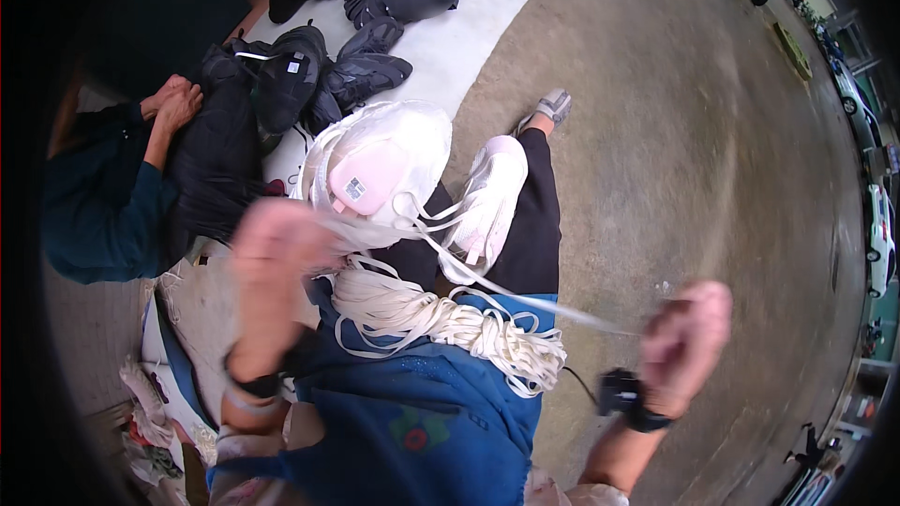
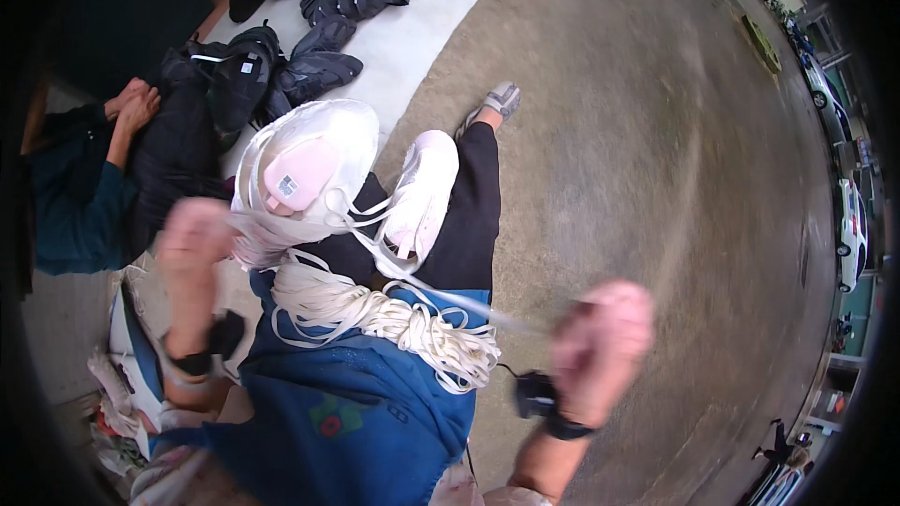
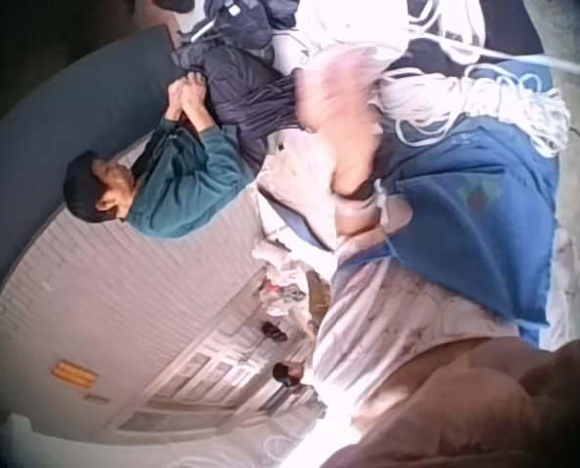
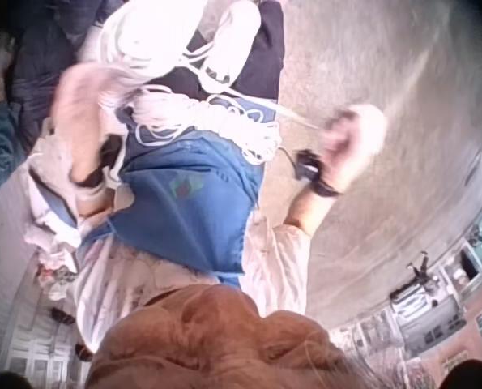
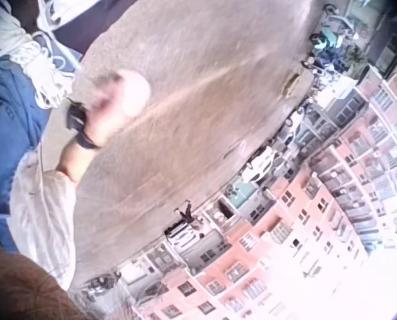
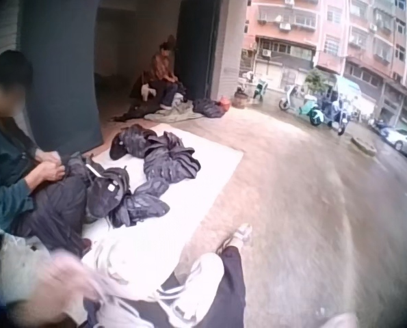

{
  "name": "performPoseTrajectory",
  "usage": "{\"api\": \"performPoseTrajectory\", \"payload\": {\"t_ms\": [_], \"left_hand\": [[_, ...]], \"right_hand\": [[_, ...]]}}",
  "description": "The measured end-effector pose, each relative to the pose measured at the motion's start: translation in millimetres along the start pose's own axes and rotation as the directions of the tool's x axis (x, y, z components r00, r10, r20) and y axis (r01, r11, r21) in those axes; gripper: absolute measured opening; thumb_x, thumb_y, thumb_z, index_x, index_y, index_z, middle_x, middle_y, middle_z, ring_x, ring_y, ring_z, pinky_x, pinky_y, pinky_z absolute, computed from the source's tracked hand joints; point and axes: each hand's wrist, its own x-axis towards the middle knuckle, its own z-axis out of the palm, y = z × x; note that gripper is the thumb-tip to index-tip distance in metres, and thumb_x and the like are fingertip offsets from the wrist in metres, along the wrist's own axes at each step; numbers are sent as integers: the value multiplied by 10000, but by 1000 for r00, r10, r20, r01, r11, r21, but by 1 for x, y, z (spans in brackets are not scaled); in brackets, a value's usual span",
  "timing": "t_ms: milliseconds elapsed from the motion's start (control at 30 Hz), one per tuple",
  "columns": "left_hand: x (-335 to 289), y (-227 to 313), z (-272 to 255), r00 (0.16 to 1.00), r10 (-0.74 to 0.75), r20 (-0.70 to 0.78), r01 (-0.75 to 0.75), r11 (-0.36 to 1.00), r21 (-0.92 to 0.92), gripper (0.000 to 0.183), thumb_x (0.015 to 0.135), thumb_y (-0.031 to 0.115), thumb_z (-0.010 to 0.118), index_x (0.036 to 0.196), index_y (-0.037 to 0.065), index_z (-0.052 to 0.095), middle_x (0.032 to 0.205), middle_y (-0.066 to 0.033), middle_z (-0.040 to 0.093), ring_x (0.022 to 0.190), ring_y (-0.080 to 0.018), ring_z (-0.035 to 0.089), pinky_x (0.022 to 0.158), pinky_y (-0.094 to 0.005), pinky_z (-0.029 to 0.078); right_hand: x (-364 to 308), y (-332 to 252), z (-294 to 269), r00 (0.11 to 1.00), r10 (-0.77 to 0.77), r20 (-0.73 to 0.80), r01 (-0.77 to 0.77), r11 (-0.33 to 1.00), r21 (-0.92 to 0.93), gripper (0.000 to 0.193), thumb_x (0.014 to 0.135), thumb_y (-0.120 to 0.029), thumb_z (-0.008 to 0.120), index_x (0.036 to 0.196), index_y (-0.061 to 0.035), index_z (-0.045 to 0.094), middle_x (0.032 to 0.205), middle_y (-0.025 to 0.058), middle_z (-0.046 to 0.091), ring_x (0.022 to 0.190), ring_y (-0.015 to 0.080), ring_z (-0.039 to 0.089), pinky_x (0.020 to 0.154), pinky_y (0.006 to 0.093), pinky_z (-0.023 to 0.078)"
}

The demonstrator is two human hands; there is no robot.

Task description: The recorder is threading laces into a white sneaker while sitting in what appears to be a shoe manufacturing or assembly area.

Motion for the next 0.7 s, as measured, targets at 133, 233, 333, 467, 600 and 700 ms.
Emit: {"api": "performPoseTrajectory", "payload": {"t_ms": [133, 233, 333, 467, 600, 700], "left_hand": [[-10, 18, -162, 690, 545, -476, -102, 725, 682, 274, 998, 270, 513, 1099, 47, 637, 891, -26, 563, 819, -85, 486, 705, -244, 382], [-35, 31, -204, 593, 742, -313, -75, 438, 896, 311, 1004, 198, 494, 1166, -52, 585, 1000, -84, 605, 906, -153, 583, 941, -335, 449], [-21, 17, -182, 792, 414, -449, -448, 893, 33, 333, 1003, 159, 492, 1260, -53, 489, 833, -35, 521, 792, -153, 571, 913, -369, 486], [17, -7, -46, 966, 223, -128, -238, 964, -119, 231, 989, 120, 487, 1190, 17, 530, 671, 12, 480, 471, -57, 403, 414, -200, 354], [51, -28, 60, 938, 143, 317, -219, 951, 219, 210, 972, 131, 491, 1107, 23, 611, 787, -28, 610, 680, -109, 574, 646, -240, 463], [75, -63, 103, 797, 260, 545, -505, 781, 367, 210, 957, 95, 483, 1090, -29, 588, 898, -183, 653, 864, -296, 649, 807, -360, 495]], "right_hand": [[6, -83, -149, 868, -231, -440, 303, 948, 101, 266, 1008, -97, 478, 1230, 45, 517, 652, -54, 281, 509, 26, 234, 384, 198, 200], [-9, -101, -208, 606, -434, -667, 381, 894, -235, 329, 985, -95, 500, 1291, 24, 496, 649, -39, 296, 494, 36, 247, 399, 190, 210], [-4, -57, -143, 583, -587, -561, 72, 726, -684, 357, 948, -113, 519, 1284, 9, 520, 742, -23, 453, 568, 54, 359, 497, 175, 308], [18, 32, -98, 896, -174, -407, -171, 712, -681, 246, 961, -185, 518, 1103, -80, 689, 799, -10, 618, 535, 23, 397, 464, 200, 301], [35, 106, -3, 993, 77, 89, 6, 723, -691, 178, 915, -74, 568, 1040, -41, 690, 825, 66, 641, 603, 110, 515, 536, 275, 422], [54, 143, 43, 948, 24, 318, 231, 634, -738, 159, 896, -95, 589, 998, 1, 664, 892, 216, 632, 753, 352, 613, 672, 415, 492]]}}
